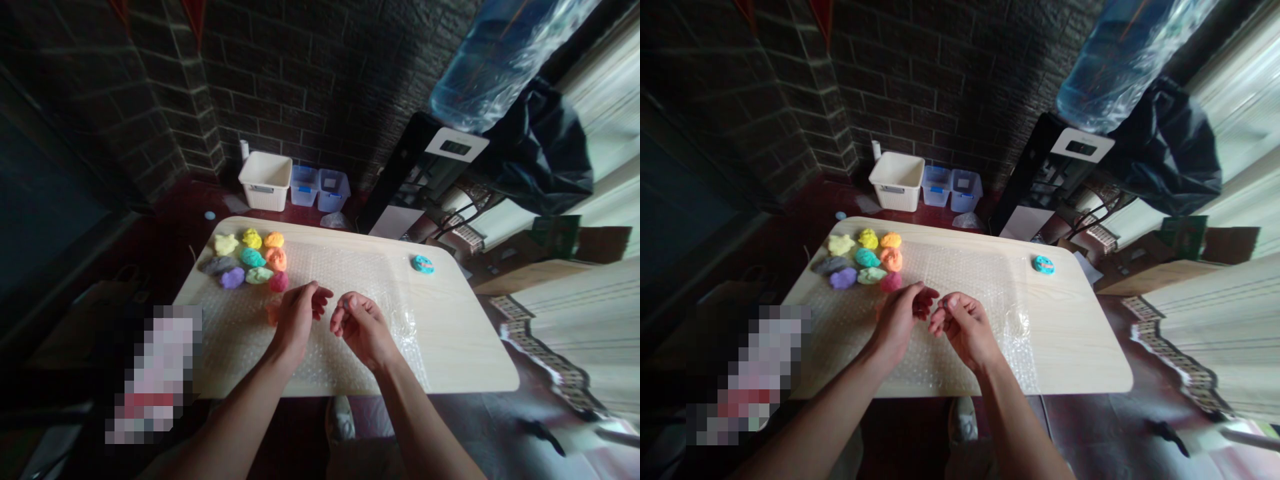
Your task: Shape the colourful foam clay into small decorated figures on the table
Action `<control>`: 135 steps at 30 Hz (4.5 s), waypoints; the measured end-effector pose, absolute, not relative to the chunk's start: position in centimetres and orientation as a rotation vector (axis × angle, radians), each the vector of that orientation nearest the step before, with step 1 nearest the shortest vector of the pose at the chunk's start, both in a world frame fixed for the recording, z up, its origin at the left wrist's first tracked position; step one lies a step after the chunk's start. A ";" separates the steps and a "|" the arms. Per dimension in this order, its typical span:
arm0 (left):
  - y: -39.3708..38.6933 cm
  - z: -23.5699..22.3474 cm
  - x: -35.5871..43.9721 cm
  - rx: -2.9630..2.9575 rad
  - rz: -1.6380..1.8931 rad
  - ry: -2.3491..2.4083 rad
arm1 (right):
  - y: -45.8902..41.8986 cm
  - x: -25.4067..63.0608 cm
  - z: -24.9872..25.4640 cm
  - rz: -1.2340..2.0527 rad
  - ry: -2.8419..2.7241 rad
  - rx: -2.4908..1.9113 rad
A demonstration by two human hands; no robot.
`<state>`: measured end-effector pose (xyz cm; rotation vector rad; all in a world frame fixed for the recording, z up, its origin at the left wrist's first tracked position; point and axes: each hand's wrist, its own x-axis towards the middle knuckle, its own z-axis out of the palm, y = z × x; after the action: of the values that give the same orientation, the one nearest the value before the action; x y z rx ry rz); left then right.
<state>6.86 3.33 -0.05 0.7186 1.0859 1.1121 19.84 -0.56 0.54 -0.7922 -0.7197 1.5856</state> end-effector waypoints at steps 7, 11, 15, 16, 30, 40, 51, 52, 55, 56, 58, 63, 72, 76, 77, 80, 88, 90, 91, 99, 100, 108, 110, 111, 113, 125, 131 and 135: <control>3.4 0.0 6.9 0.723 1.104 1.083 | -0.5 19.9 0.6 1.594 -0.691 -0.736; 3.3 -0.6 6.9 0.725 1.112 1.071 | -0.5 20.1 0.8 1.666 -0.641 -0.738; 3.3 -0.7 6.9 0.715 1.123 1.079 | -0.5 20.3 0.7 1.716 -0.603 -0.734; 3.3 -0.6 6.9 0.717 1.115 1.082 | -0.6 20.4 0.6 1.720 -0.598 -0.739; 3.4 -0.4 7.0 0.707 1.125 1.081 | -0.4 20.2 1.0 1.714 -0.565 -0.720; 3.4 -0.1 6.8 0.731 1.104 1.103 | -0.6 20.3 0.3 1.682 -0.589 -0.705; 3.4 -0.1 6.9 0.741 1.116 1.042 | -0.4 20.0 0.7 1.702 -0.559 -0.742; 3.3 -0.1 7.0 0.740 1.113 1.023 | -0.4 19.9 0.8 1.709 -0.563 -0.746; 3.2 0.0 7.0 0.736 1.099 1.016 | -0.4 19.9 0.7 1.712 -0.588 -0.762; 3.3 0.0 6.9 0.736 1.100 1.035 | -0.4 19.9 0.6 1.713 -0.593 -0.764; 3.4 0.0 6.9 0.738 1.102 1.077 | -0.4 20.0 0.4 1.713 -0.593 -0.765; 3.5 -0.3 6.9 0.758 1.102 1.100 | -0.4 20.2 0.4 1.643 -0.587 -0.759; 3.3 -0.5 6.9 0.751 1.105 1.097 | -0.1 19.9 0.3 1.675 -0.512 -0.837; 3.4 -0.1 6.9 0.750 1.092 1.115 | -0.1 20.1 -0.1 1.603 -0.518 -0.855; 3.5 -0.1 6.9 0.745 1.092 1.117 | -0.1 20.2 -0.1 1.585 -0.523 -0.850; 3.5 -0.1 7.0 0.748 1.105 1.083 | -0.1 20.1 0.1 1.569 -0.528 -0.831; 3.4 0.1 6.9 0.743 1.129 1.085 | 0.2 20.2 0.2 1.637 -0.447 -0.812; 3.4 0.1 6.8 0.745 1.131 1.095 | 0.2 20.3 0.1 1.632 -0.444 -0.836; 3.4 0.1 6.8 0.747 1.131 1.103 | 0.1 20.3 0.0 1.626 -0.449 -0.852; 3.5 0.1 6.9 0.733 1.110 1.130 | -0.2 20.3 0.3 1.595 -0.485 -0.833; 3.5 0.1 6.9 0.741 1.111 1.127 | -0.2 20.3 0.3 1.601 -0.481 -0.826; 3.5 -0.1 6.8 0.756 1.108 1.086 | 0.0 20.1 0.5 1.636 -0.497 -0.805; 3.5 -0.2 6.9 0.746 1.121 1.087 | 0.0 20.1 0.4 1.615 -0.512 -0.819; 3.5 -0.2 6.9 0.743 1.126 1.089 | 0.0 20.2 0.4 1.601 -0.518 -0.831; 3.5 -0.2 6.9 0.739 1.134 1.092 | -0.1 20.2 0.3 1.574 -0.525 -0.855; 3.4 0.2 6.8 0.737 1.120 1.132 | -0.1 20.3 0.2 1.590 -0.497 -0.935; 3.6 -0.1 6.9 0.743 1.115 1.097 | 0.0 20.1 0.2 1.575 -0.526 -0.835; 3.6 -0.1 6.9 0.738 1.132 1.095 | 0.0 20.2 -0.1 1.525 -0.541 -0.877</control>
<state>6.85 3.60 -0.10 0.7380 1.0951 1.1316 20.21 0.00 -0.06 -0.8768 -0.5414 1.5250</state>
